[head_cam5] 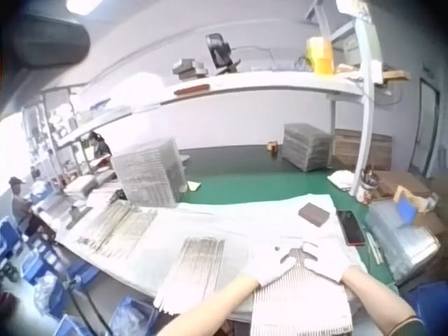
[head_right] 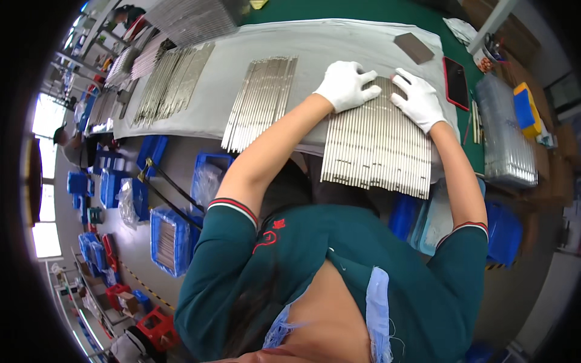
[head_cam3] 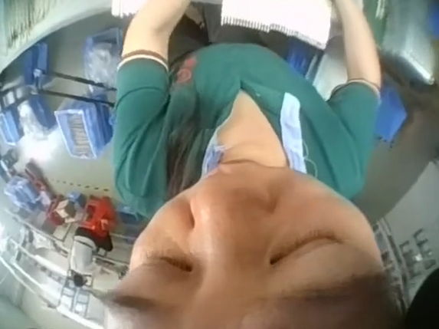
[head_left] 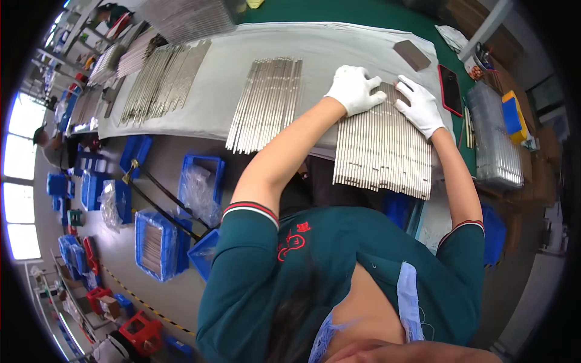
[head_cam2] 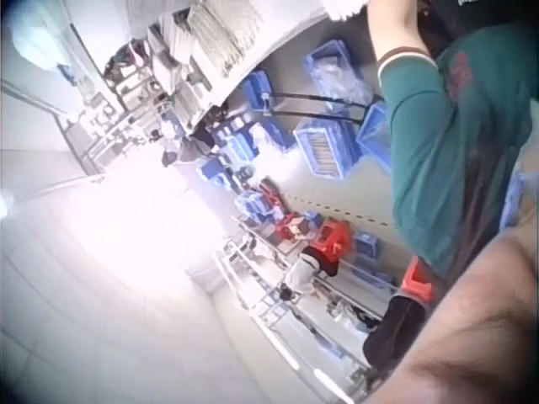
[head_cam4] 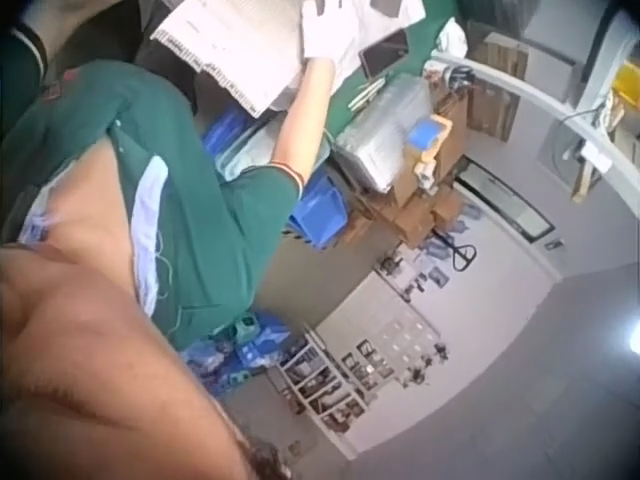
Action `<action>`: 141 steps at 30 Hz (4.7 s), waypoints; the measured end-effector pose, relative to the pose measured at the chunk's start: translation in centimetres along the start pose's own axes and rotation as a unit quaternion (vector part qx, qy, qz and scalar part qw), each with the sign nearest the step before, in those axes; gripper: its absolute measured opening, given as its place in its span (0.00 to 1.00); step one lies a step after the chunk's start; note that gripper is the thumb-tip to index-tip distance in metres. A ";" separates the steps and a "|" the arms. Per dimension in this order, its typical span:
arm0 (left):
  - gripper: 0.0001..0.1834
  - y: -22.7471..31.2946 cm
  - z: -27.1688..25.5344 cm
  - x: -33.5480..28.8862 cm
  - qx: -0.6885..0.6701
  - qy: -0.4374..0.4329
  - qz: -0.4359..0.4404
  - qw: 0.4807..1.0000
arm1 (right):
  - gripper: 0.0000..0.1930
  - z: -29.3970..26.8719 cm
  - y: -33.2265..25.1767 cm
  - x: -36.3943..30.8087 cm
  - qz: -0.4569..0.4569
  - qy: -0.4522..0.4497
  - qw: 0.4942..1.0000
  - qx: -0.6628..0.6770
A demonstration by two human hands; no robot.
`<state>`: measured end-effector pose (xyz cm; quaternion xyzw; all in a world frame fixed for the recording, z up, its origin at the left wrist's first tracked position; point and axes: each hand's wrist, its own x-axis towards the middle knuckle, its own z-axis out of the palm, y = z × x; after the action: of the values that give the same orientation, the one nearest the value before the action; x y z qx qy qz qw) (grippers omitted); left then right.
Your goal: Sorting and arranging thin metal rods into organized groups on a factory workbench.
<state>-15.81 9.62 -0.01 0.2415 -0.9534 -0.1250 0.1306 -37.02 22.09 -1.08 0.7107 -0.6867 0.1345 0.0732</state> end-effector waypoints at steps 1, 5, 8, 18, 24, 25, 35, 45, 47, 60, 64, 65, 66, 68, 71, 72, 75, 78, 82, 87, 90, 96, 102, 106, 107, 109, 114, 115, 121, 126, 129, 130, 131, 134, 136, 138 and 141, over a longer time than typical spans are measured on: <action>0.24 -0.9 0.1 -1.0 0.028 0.051 0.037 0.998 | 0.27 -0.7 -0.9 0.1 -0.037 0.000 0.997 -0.061; 0.26 -1.2 -4.8 -9.1 0.107 0.004 0.143 0.984 | 0.30 -6.8 -1.0 -4.8 -0.041 -0.083 0.995 -0.045; 0.42 0.2 -6.8 -14.1 0.136 -0.123 0.162 0.970 | 0.39 -11.0 -1.6 -10.6 -0.053 -0.231 0.969 -0.060; 0.26 3.9 1.3 -11.2 -0.035 0.078 0.287 0.954 | 0.29 -6.4 -5.9 -13.3 -0.043 -0.107 0.986 -0.124; 0.19 9.3 3.8 -7.0 -0.165 0.187 0.344 0.905 | 0.34 -5.9 -7.2 -11.4 -0.061 -0.151 0.982 -0.100; 0.19 9.6 4.3 -6.7 -0.193 0.190 0.331 0.904 | 0.35 -5.5 -6.8 -11.5 -0.073 -0.109 0.990 -0.058; 0.16 9.3 -7.1 3.6 -0.390 0.240 0.147 0.877 | 0.62 -5.2 -1.1 3.3 0.012 0.211 0.704 0.678; 0.13 4.2 -10.5 6.1 -0.523 0.352 0.033 0.775 | 0.24 -3.7 -8.2 10.1 0.128 0.282 0.813 0.493; 0.12 4.2 -12.1 3.3 -0.525 0.352 0.018 0.774 | 0.24 -4.5 -10.6 10.0 0.119 0.251 0.810 0.516; 0.19 -2.2 -8.4 -0.8 -0.542 0.331 -0.088 0.768 | 0.30 4.3 -13.0 8.8 0.053 -0.095 0.841 0.530; 0.12 -2.7 -8.6 0.6 -0.700 0.320 -0.153 0.620 | 0.22 1.6 -14.4 7.2 0.143 -0.158 0.703 0.678; 0.11 -2.6 -8.3 0.7 -0.726 0.310 -0.187 0.585 | 0.17 0.1 -15.2 6.0 0.193 -0.147 0.674 0.698; 0.10 -2.5 -7.6 0.8 -0.742 0.275 -0.203 0.577 | 0.16 -1.2 -15.5 5.0 0.222 -0.165 0.633 0.723; 0.13 -3.0 -5.8 0.7 -0.743 0.214 -0.228 0.592 | 0.12 -2.5 -16.3 3.7 0.260 -0.183 0.536 0.782; 0.19 -6.0 -0.6 1.4 -0.561 0.236 -0.261 0.749 | 0.07 -1.4 -17.1 3.3 0.299 -0.200 0.399 0.844; 0.27 -4.1 -1.2 1.3 -0.486 0.187 -0.269 0.810 | 0.07 -0.8 -16.4 2.4 0.320 -0.175 0.380 0.850; 0.48 -1.3 -3.0 -0.7 -0.374 0.108 -0.275 0.879 | 0.06 1.0 -16.9 1.4 0.349 -0.136 0.353 0.858; 0.51 -1.5 -1.7 -2.0 -0.216 0.039 -0.216 0.951 | 0.08 3.0 -17.8 1.0 0.347 -0.130 0.328 0.869; 0.38 -2.3 -1.7 -2.8 -0.111 0.027 -0.169 0.979 | 0.12 1.0 -18.8 1.4 0.345 -0.172 0.368 0.846; 0.35 -3.4 -0.1 -4.7 -0.036 0.097 -0.117 0.988 | 0.21 -5.9 -16.6 1.6 0.276 -0.398 0.595 0.641; 0.38 -2.6 -0.3 -5.3 0.004 0.055 -0.121 0.991 | 0.20 -7.4 -14.3 2.7 0.271 -0.447 0.640 0.564; 0.40 -6.5 0.1 -6.0 0.006 0.066 -0.068 0.995 | 0.24 -1.8 -10.7 1.5 0.124 -0.160 0.923 0.328; 0.39 -14.9 -6.2 -13.2 0.183 0.055 -0.076 0.979 | 0.33 -1.0 -9.5 -0.2 -0.178 -0.061 0.975 0.115; 0.35 -16.7 -4.7 -14.0 0.204 0.009 -0.049 0.978 | 0.34 1.4 -11.6 4.2 -0.245 -0.053 0.966 0.062; 0.33 -16.3 -4.8 -14.1 0.214 -0.002 -0.042 0.976 | 0.35 1.8 -12.9 5.5 -0.251 -0.041 0.964 0.076; 0.32 -18.0 -3.7 -14.6 0.233 0.032 -0.034 0.971 | 0.34 2.7 -15.2 7.9 -0.281 -0.030 0.955 0.085; 0.29 -18.6 -5.2 -15.3 0.384 0.013 0.119 0.915 | 0.30 2.5 -13.5 7.4 -0.312 -0.058 0.946 0.068; 0.29 -18.3 -5.3 -15.3 0.383 0.010 0.120 0.916 | 0.30 2.1 -12.5 6.7 -0.314 -0.063 0.945 0.067; 0.29 -17.9 -6.3 -16.0 0.160 0.048 -0.039 0.985 | 0.32 -1.8 -6.5 2.1 -0.268 -0.156 0.950 0.022; 0.29 -19.6 -6.7 -17.0 0.196 0.006 -0.083 0.977 | 0.34 -2.8 -5.2 1.0 -0.192 -0.200 0.959 0.051; 0.28 -18.8 -6.8 -16.1 0.266 -0.006 -0.019 0.964 | 0.35 -1.3 -9.1 3.8 -0.285 -0.088 0.950 0.095; 0.28 -18.6 -6.6 -15.7 0.239 0.003 -0.037 0.970 | 0.35 -1.2 -11.5 5.5 -0.296 -0.097 0.947 0.080; 0.28 -18.6 -5.8 -15.5 0.227 0.046 -0.019 0.973 | 0.34 -0.5 -13.4 6.7 -0.307 -0.085 0.947 0.049; 0.28 -19.2 -5.8 -15.4 0.257 0.020 0.014 0.966 | 0.34 2.5 -15.8 8.9 -0.315 -0.097 0.940 0.090; 0.28 -19.5 -6.0 -15.6 0.279 0.006 0.030 0.960 | 0.34 2.5 -15.0 8.4 -0.318 -0.100 0.938 0.092; 0.27 -19.5 -6.2 -15.8 0.257 0.021 0.037 0.966 | 0.32 1.8 -13.4 7.3 -0.317 -0.106 0.940 0.074; 0.28 -18.7 -6.4 -15.7 0.212 0.044 0.004 0.976 | 0.31 0.0 -10.1 5.0 -0.297 -0.130 0.944 0.067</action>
<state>7.46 0.29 -2.64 0.2654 -0.9525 0.0907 0.1184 -26.87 17.76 1.15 0.8969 -0.4375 0.0590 -0.0278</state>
